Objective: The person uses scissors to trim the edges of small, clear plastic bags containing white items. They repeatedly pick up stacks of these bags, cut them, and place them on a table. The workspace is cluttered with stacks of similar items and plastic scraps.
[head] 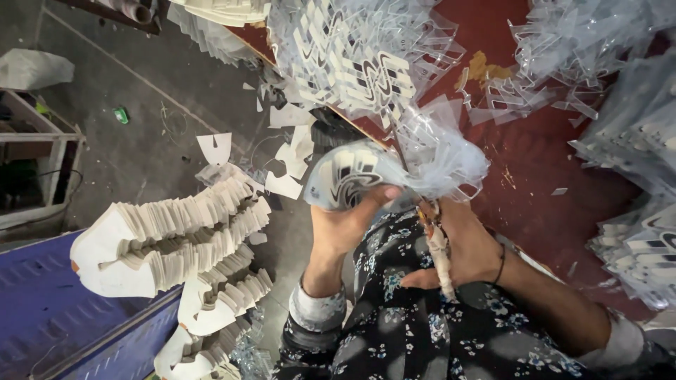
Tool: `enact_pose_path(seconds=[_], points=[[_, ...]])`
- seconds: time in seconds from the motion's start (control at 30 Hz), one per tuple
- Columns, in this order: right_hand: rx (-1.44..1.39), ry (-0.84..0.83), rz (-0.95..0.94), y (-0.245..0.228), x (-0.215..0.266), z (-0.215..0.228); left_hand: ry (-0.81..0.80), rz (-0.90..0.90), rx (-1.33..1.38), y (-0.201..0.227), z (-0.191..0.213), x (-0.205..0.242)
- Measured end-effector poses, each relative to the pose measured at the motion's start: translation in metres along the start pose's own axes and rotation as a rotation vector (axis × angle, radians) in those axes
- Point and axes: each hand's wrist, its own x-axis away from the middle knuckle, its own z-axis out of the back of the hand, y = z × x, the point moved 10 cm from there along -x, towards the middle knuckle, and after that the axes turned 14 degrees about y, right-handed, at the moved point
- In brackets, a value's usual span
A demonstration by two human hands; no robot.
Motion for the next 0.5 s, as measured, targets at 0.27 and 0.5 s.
enact_pose_path(seconds=[0.27, 0.5], points=[[-0.378, 0.353, 0.366, -0.015, 0.022, 0.022, -0.072, -0.019, 0.014, -0.005, -0.009, -0.001], [-0.894, 0.238, -0.101, 0.052, 0.033, -0.022, -0.082, -0.015, 0.033, -0.007, -0.02, -0.015]])
